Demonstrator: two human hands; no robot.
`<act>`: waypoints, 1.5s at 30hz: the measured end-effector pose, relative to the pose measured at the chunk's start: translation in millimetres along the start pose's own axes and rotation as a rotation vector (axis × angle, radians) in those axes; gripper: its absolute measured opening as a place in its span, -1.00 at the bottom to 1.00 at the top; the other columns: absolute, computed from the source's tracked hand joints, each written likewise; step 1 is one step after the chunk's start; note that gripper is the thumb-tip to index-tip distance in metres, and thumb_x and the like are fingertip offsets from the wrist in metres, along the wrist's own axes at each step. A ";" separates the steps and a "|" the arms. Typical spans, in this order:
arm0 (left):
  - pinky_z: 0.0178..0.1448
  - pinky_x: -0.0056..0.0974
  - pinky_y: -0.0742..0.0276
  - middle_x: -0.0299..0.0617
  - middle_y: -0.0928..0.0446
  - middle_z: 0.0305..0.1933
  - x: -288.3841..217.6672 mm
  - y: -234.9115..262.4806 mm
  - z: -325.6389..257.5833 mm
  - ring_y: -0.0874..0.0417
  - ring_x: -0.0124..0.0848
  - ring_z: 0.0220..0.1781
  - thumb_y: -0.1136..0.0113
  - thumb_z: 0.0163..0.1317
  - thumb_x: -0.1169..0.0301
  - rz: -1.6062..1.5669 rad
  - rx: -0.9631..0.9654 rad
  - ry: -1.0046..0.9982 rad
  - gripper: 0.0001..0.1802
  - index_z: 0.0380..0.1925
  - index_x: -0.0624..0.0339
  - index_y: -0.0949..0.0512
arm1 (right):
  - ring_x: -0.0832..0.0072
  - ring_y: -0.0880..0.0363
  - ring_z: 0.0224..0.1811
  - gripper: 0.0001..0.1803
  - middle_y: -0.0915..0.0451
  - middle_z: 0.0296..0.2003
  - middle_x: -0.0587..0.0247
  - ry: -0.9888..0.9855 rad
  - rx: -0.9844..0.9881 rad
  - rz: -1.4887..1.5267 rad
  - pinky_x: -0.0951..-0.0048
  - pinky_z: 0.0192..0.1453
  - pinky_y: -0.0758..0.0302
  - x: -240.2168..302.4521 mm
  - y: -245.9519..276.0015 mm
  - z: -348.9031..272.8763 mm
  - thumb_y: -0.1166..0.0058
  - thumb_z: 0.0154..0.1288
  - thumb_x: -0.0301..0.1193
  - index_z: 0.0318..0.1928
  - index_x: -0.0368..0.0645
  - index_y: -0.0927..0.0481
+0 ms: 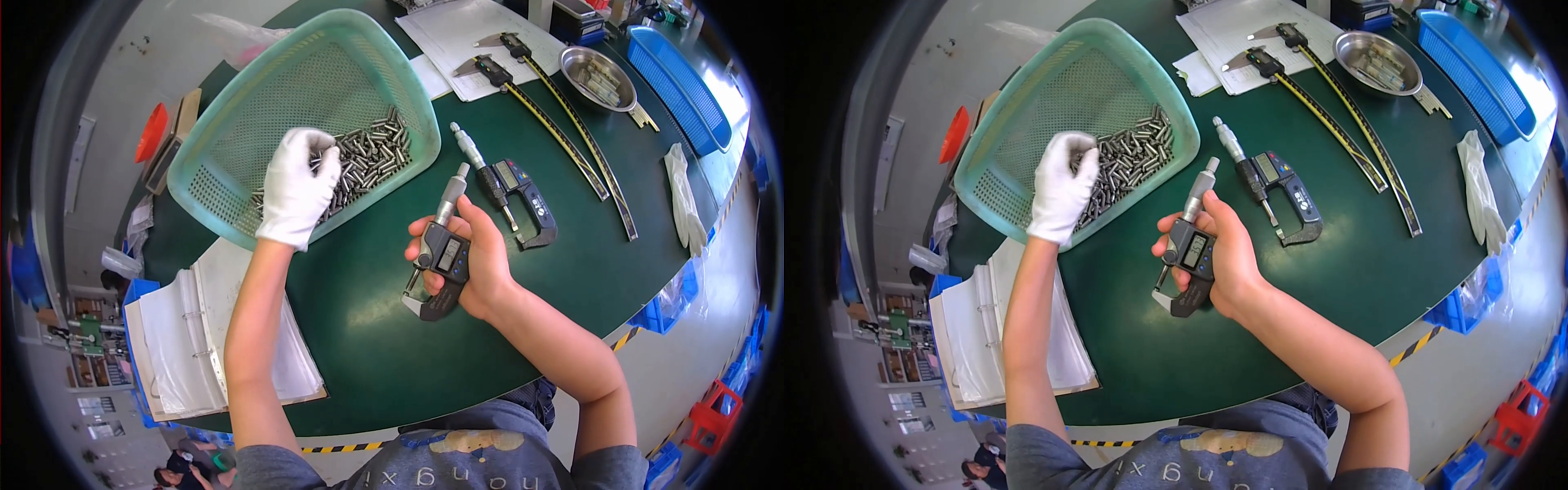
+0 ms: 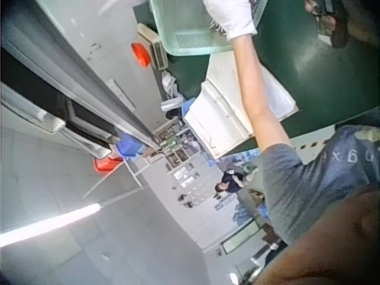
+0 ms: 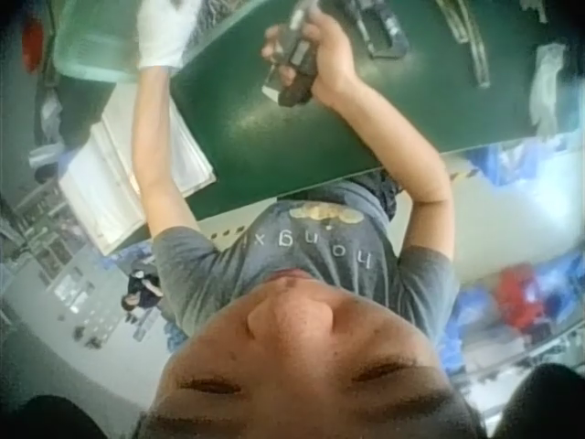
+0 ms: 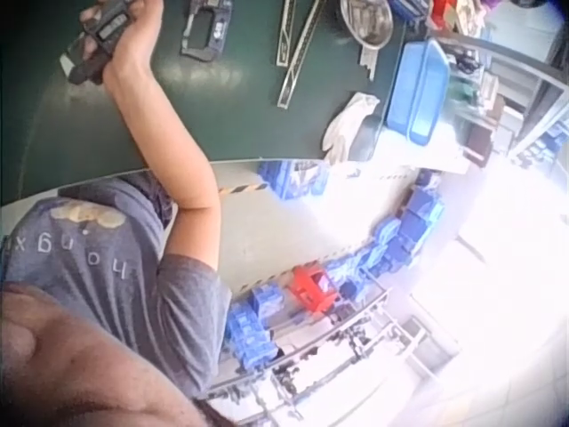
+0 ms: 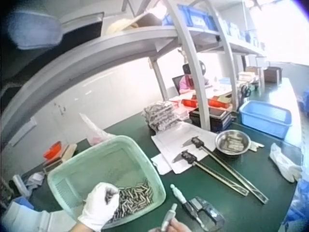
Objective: Measure small metal pins using a digital micrometer.
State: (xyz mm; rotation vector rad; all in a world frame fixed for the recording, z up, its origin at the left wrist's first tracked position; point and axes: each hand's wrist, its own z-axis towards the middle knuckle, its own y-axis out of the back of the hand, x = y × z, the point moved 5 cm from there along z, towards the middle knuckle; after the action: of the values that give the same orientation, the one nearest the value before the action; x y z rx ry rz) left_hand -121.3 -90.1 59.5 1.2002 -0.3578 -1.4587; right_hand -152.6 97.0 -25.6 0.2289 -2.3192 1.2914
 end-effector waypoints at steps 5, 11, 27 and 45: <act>-0.14 -0.44 -0.41 -0.26 -0.45 -0.41 -18.3 -22.5 -59.0 -0.46 -0.54 -0.35 -0.01 0.16 0.48 -0.900 0.303 0.421 -0.86 -0.29 0.29 -0.39 | 0.46 -0.29 -0.77 -0.37 -0.50 -0.51 0.12 -0.009 -0.011 0.007 0.47 -0.61 -0.27 1.0 3.3 2.7 0.45 0.20 0.10 -0.26 -0.24 -0.42; -0.13 -0.45 -0.42 -0.27 -0.49 -0.38 -24.6 -40.9 -104.8 -0.50 -0.55 -0.31 -0.11 0.13 0.44 -1.068 0.609 0.497 -0.84 -0.34 0.33 -0.51 | 0.48 -0.29 -0.79 -0.38 -0.50 -0.51 0.12 0.033 0.032 0.025 0.50 -0.65 -0.29 5.1 -1.2 3.4 0.49 0.21 0.08 -0.26 -0.24 -0.42; -0.26 -0.49 -0.45 -0.22 -0.53 -0.46 -24.3 -39.2 -113.2 -0.53 -0.54 -0.40 -0.17 0.08 0.50 -1.063 0.689 0.552 -0.88 -0.40 0.35 -0.52 | 0.49 -0.30 -0.79 -0.38 -0.49 -0.50 0.07 0.059 0.049 0.018 0.55 -0.67 -0.31 2.9 0.5 1.7 0.50 0.24 0.06 -0.25 -0.27 -0.41; -0.29 -0.46 -0.48 -0.18 -0.54 -0.49 -24.4 -39.9 -118.0 -0.56 -0.51 -0.42 -0.17 0.07 0.51 -1.024 0.685 0.622 -0.86 -0.38 0.37 -0.52 | 0.53 -0.28 -0.76 -0.37 -0.51 -0.55 0.10 0.084 0.051 -0.091 0.57 -0.65 -0.27 3.0 -5.2 2.1 0.50 0.26 0.06 -0.31 -0.28 -0.45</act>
State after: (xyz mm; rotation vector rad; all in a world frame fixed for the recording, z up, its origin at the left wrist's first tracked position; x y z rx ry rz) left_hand -52.1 -10.2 -10.8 2.5476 0.2822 -1.7115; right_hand -154.0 92.7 -21.1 0.2873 -2.1821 1.2914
